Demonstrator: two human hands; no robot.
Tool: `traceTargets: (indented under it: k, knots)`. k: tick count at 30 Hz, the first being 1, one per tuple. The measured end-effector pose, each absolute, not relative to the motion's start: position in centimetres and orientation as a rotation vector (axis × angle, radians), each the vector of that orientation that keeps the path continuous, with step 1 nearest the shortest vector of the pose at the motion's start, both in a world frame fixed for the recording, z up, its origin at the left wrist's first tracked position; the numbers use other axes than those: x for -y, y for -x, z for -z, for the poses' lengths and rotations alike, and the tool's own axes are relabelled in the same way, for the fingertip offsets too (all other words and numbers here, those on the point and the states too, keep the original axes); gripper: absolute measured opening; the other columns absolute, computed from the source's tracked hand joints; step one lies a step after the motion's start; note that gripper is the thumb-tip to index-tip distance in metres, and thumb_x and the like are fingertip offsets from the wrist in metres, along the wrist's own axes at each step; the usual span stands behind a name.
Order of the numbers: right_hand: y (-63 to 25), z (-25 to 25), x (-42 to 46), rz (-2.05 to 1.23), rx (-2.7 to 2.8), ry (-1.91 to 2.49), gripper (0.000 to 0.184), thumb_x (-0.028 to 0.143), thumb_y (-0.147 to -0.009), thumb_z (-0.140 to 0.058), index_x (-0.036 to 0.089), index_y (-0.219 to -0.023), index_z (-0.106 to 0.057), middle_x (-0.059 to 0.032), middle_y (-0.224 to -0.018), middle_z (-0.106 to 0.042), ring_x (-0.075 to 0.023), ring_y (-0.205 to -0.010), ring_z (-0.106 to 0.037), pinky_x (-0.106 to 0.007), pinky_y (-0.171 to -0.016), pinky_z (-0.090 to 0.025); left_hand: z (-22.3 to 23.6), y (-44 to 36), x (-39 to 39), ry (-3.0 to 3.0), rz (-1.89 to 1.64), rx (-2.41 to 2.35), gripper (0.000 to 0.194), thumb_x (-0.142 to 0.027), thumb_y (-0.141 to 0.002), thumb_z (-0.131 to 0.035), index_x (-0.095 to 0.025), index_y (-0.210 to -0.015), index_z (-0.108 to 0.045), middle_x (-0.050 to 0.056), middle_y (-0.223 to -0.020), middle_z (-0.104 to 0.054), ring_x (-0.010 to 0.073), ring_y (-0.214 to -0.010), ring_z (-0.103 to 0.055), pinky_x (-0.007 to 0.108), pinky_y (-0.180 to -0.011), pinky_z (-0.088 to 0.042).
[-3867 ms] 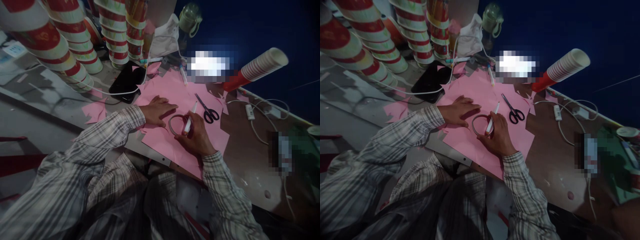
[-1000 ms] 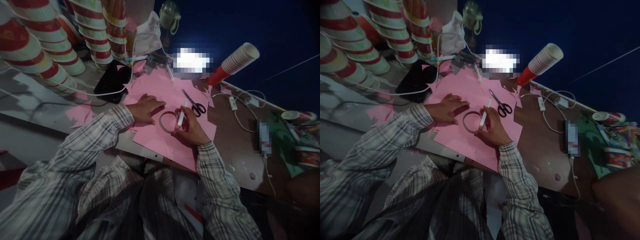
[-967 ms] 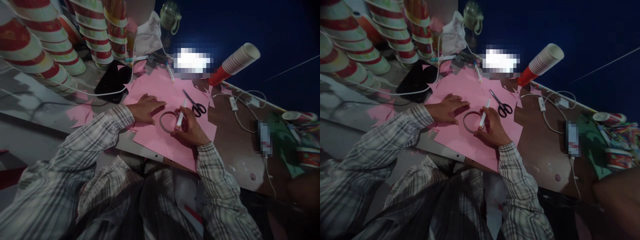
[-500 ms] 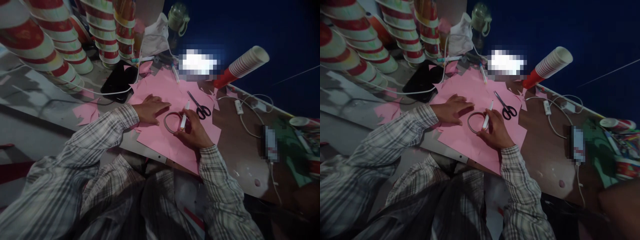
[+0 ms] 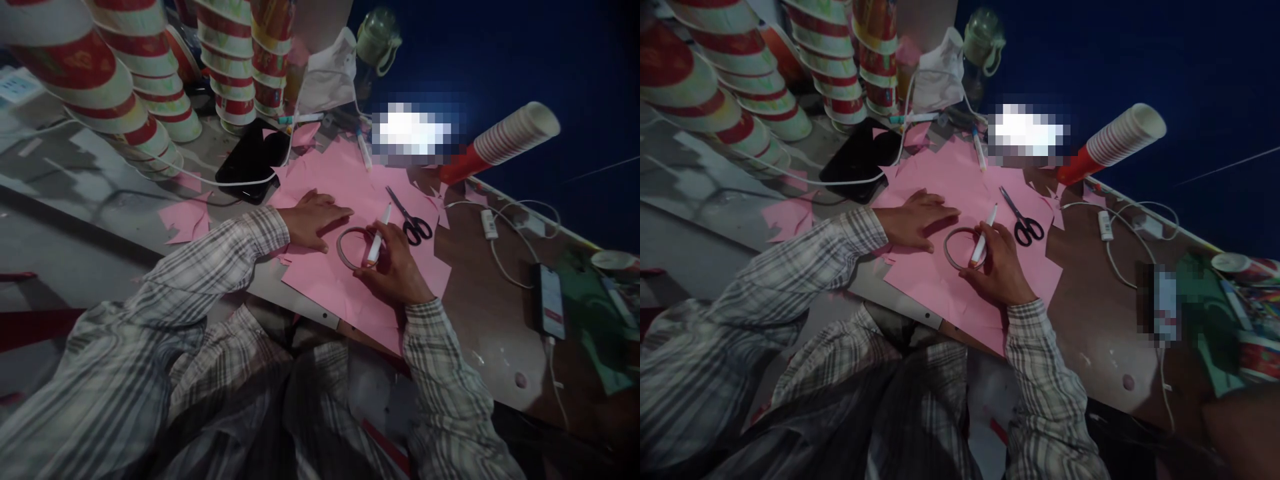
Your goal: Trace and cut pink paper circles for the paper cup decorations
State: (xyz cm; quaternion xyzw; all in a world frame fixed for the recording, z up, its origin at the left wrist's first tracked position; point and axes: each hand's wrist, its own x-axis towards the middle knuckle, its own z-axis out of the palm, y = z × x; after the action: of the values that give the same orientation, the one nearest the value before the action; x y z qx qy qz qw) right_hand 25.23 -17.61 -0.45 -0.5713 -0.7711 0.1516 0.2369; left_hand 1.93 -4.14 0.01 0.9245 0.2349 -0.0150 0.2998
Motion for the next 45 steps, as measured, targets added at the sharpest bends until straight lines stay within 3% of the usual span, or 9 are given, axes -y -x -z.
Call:
traceTargets:
  k: [16,24,29,35,37,40,45]
  knots:
    - [-25.0,0.4,17.7,-0.458,2.066,1.602,0.089,0.039,-0.070,-0.079,0.023,-0.148,-0.037,-0.0156,-0.139,-0.052,-0.0393,-0.135,-0.043,-0.064,-0.112,-0.037,0.4,-1.8,3.9,-2.439,0.007,-0.591,0.100,-0.046,-0.072,-0.071,-0.026,-0.157,-0.023,0.009,-0.162,-0.031,0.0377,-0.151,-0.012,0.060,-0.120,0.002]
    - [-25.5,0.4,17.7,-0.581,1.964,1.578,0.094,0.049,-0.069,-0.081,0.026,-0.149,-0.036,-0.0151,-0.149,-0.045,-0.0359,-0.140,-0.041,-0.060,-0.115,-0.037,-0.5,-1.8,4.0,-2.455,0.075,-0.638,0.098,-0.050,-0.073,-0.069,-0.025,-0.156,-0.024,0.012,-0.161,-0.031,0.0361,-0.151,-0.013,0.057,-0.121,-0.001]
    - [-28.1,0.1,17.5,-0.606,1.725,1.504,0.089,0.064,-0.082,-0.062,0.030,-0.155,-0.022,-0.0133,-0.151,-0.047,-0.0318,-0.140,-0.045,-0.059,-0.110,-0.042,-0.5,-1.6,3.8,-2.469,0.069,-0.643,0.095,-0.049,-0.075,-0.067,-0.024,-0.156,-0.025,0.013,-0.161,-0.030,0.0362,-0.152,-0.014,0.059,-0.121,-0.004]
    - [-30.4,1.2,16.8,-0.650,1.398,1.384,0.083,0.076,-0.083,-0.046,0.033,-0.152,-0.027,-0.0106,-0.139,-0.059,-0.0265,-0.118,-0.064,-0.053,-0.101,-0.052,-0.6,-1.3,3.6,-2.456,-0.027,-0.645,0.092,-0.062,-0.077,-0.064,-0.019,-0.152,-0.036,0.014,-0.155,-0.038,0.0355,-0.148,-0.022,0.054,-0.122,-0.016]
    - [-30.4,1.3,16.6,-0.691,1.322,1.360,0.081,0.076,-0.083,-0.048,0.033,-0.149,-0.033,-0.0099,-0.135,-0.062,-0.0252,-0.114,-0.066,-0.051,-0.099,-0.054,-0.8,-1.3,3.6,-2.430,-0.121,-0.649,0.086,-0.065,-0.079,-0.062,-0.017,-0.148,-0.043,0.013,-0.153,-0.041,0.0343,-0.147,-0.024,0.050,-0.121,-0.025]
    - [-30.0,1.5,16.4,-0.749,1.208,1.271,0.075,0.073,-0.082,-0.055,0.030,-0.142,-0.043,-0.0081,-0.125,-0.067,-0.0225,-0.105,-0.069,-0.045,-0.093,-0.057,-1.0,-1.6,3.8,-2.474,-0.222,-0.562,0.081,-0.070,-0.083,-0.056,-0.018,-0.144,-0.050,0.010,-0.148,-0.049,0.0338,-0.145,-0.027,0.049,-0.120,-0.028]
    - [-29.2,1.9,16.1,-0.894,1.044,1.050,0.056,0.062,-0.081,-0.066,0.028,-0.124,-0.056,-0.0033,-0.107,-0.071,-0.0164,-0.086,-0.070,-0.034,-0.076,-0.060,-0.9,-3.0,4.5,-2.633,-0.284,-0.451,0.094,-0.082,-0.074,-0.057,-0.016,-0.141,-0.052,0.015,-0.145,-0.053,0.0371,-0.143,-0.033,0.057,-0.119,-0.025]
